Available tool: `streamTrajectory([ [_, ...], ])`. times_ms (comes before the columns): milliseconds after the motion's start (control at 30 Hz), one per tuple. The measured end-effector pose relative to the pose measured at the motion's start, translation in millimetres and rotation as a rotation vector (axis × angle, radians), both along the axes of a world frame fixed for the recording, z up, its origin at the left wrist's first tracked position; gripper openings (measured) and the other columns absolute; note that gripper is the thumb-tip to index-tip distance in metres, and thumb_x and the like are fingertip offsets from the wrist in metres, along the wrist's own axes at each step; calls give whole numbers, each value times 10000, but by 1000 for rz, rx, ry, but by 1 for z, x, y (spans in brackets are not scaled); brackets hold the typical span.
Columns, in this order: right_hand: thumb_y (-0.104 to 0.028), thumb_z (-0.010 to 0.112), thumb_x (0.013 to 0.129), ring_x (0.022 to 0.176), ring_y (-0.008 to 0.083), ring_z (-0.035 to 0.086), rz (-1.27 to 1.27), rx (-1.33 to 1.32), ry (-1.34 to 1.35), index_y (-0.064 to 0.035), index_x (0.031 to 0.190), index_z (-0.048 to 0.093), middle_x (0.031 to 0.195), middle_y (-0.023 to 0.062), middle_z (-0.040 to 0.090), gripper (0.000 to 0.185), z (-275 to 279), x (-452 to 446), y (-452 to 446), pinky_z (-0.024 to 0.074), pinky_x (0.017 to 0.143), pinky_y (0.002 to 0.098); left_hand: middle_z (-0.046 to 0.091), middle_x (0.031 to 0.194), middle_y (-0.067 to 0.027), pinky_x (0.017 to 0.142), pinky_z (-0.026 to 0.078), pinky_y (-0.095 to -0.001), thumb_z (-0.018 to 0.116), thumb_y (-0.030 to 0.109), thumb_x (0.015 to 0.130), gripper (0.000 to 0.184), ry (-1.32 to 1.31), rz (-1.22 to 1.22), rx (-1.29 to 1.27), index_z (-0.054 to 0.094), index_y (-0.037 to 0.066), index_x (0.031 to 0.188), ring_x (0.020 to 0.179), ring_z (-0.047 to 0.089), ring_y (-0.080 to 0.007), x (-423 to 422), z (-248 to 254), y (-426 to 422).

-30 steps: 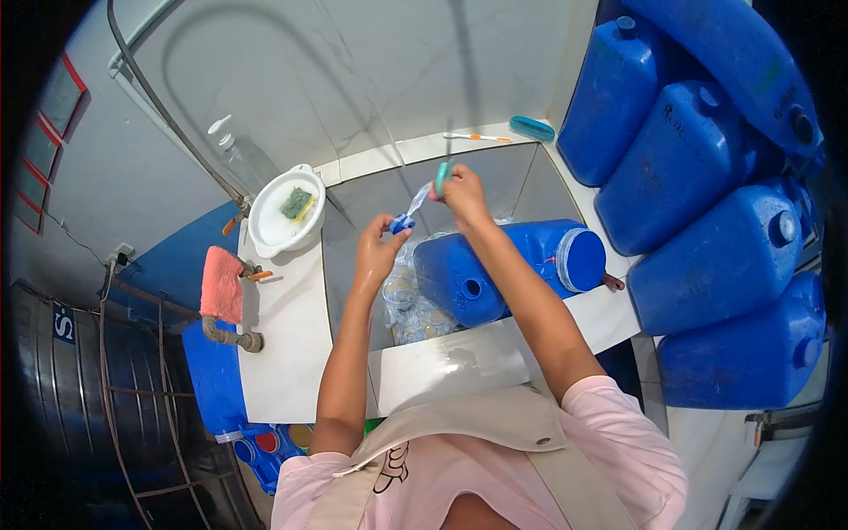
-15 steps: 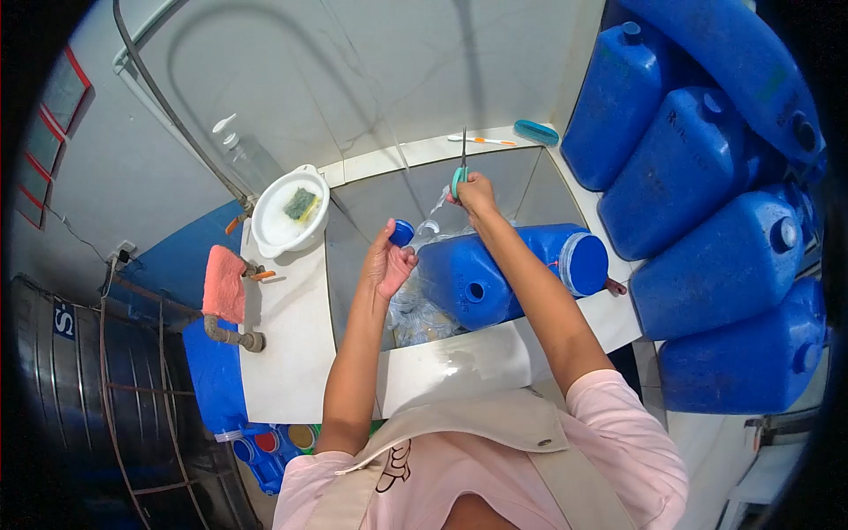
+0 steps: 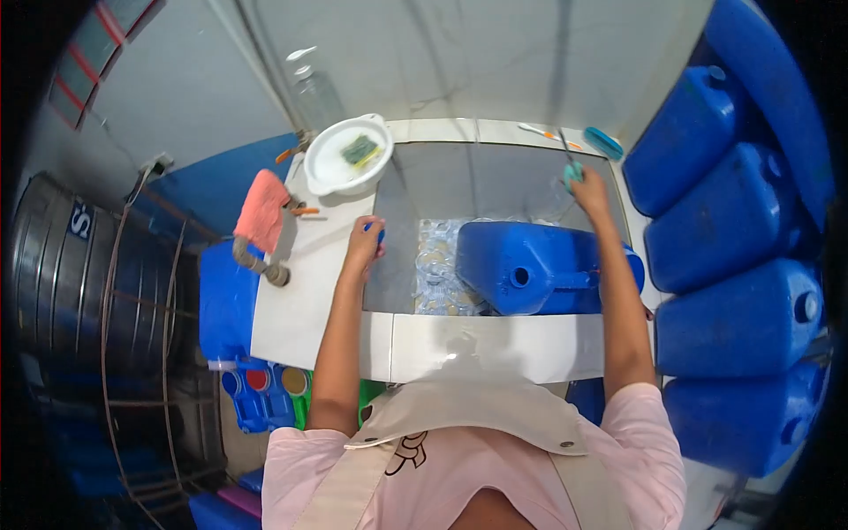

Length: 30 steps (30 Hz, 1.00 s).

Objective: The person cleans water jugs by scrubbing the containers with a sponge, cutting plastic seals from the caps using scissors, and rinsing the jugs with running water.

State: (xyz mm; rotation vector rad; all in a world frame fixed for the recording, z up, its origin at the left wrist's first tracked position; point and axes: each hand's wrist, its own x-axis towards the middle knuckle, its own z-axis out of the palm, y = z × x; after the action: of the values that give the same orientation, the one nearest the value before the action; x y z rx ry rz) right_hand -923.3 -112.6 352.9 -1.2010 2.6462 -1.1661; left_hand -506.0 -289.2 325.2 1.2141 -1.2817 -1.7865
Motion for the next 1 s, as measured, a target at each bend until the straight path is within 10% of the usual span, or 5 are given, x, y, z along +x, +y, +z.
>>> streamTrajectory([
  [167, -391, 609, 807, 766, 364, 619, 16, 197, -7, 71, 912, 608, 822, 263, 619, 474, 6, -53, 135, 456, 705, 429, 442, 1061, -218, 735, 491, -387, 696, 346, 737, 471, -962, 45, -506, 528, 31, 1042, 824, 564, -334, 92, -34, -28],
  [300, -384, 585, 866, 648, 118, 534, -46, 93, -457, -22, 885, 620, 727, 30, 592, 365, 9, -32, 192, 415, 581, 271, 397, 1144, -254, 830, 456, -426, 651, 400, 785, 493, -1004, 47, -637, 547, 25, 1088, 906, 552, -392, 98, -8, -8],
  [600, -330, 653, 818, 732, 126, 543, 168, -6, -312, -35, 1012, 594, 806, 92, 618, 358, 60, 146, 119, 442, 668, 281, 603, 1056, -166, 888, 424, -359, 509, 213, 906, 274, 85, -322, -856, 588, 3, 1063, 1009, 565, -314, -100, 33, 147],
  [800, -279, 516, 913, 1072, 255, 557, 335, -457, -172, -27, 1165, 378, 1246, 131, 518, 382, -4, 227, 79, 422, 895, 370, 614, 1097, -141, 886, 431, -327, 475, 107, 915, 234, 133, -35, -734, 606, -8, 1072, 1045, 573, -245, -100, -1, 157],
  [1000, -389, 592, 831, 1036, 330, 567, 351, -400, -115, -46, 1100, 474, 1080, 118, 609, 451, 14, 228, 57, 428, 862, 387, 478, 1260, -197, 976, 354, -329, 452, 74, 918, 326, 53, 124, -590, 479, -35, 1224, 1178, 463, -290, -88, -15, 191],
])
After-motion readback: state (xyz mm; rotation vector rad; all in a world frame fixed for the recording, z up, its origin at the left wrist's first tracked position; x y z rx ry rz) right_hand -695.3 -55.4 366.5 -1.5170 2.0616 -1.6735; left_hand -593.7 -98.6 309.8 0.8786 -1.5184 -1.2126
